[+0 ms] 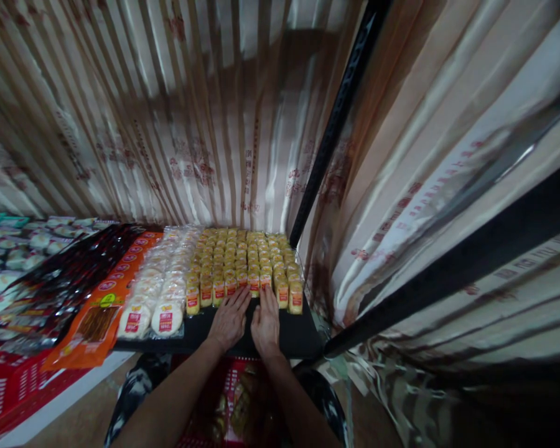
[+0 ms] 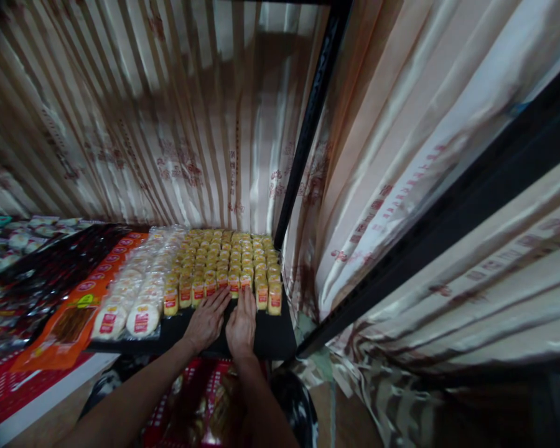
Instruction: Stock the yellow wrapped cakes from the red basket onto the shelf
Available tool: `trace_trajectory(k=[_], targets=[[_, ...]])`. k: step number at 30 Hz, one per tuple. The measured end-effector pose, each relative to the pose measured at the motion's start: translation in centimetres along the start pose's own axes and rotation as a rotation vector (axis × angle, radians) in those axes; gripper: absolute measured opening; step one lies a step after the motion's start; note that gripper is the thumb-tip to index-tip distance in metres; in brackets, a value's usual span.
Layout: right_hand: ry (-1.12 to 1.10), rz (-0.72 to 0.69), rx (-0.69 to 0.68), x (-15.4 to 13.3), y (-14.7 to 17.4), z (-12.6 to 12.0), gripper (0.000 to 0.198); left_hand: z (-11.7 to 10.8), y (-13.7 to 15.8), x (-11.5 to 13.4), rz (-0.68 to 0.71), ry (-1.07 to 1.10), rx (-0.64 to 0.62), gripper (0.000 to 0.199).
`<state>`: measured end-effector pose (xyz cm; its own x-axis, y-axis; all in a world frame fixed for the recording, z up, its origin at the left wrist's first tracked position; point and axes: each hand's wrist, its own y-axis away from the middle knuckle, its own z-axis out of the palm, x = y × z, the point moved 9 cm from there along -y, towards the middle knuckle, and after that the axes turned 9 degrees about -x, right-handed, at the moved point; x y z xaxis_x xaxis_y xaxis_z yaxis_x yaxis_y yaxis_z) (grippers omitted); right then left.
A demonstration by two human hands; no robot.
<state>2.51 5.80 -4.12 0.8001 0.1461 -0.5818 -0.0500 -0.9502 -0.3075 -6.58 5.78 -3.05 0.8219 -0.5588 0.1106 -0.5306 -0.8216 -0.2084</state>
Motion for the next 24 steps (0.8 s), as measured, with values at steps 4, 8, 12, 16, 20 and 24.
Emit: trace_trajectory(k=[4, 8, 12, 16, 20, 24], targets=[[0.002, 0.010, 0.043, 0.2, 1.4, -1.5, 0.051, 0.1, 0.2, 0.0, 0.002, 0.011, 0.008, 0.059], [0.031, 0.052, 0.099, 1.4, 2.5, -2.3, 0.052, 0.4, 0.2, -0.1, -0.002, 0.001, 0.003, 0.061], [0.051, 0.080, 0.063, 2.6, 1.9, -1.7, 0.053, 0.3, 0.2, -0.1, -0.001, -0.009, 0.019, 0.062], [0.081, 0.098, 0.032, 2.9, 0.9, -1.3, 0.052, 0.3, 0.2, 0.0, 0.006, -0.010, 0.020, 0.061], [0.107, 0.053, 0.002, 2.4, 0.5, -1.2, 0.052, 0.2, 0.2, 0.1, 0.006, -0.004, 0.010, 0.062], [0.104, 0.087, 0.015, 2.6, 0.5, -1.4, 0.052, 0.3, 0.1, 0.1, 0.005, 0.002, -0.013, 0.061]])
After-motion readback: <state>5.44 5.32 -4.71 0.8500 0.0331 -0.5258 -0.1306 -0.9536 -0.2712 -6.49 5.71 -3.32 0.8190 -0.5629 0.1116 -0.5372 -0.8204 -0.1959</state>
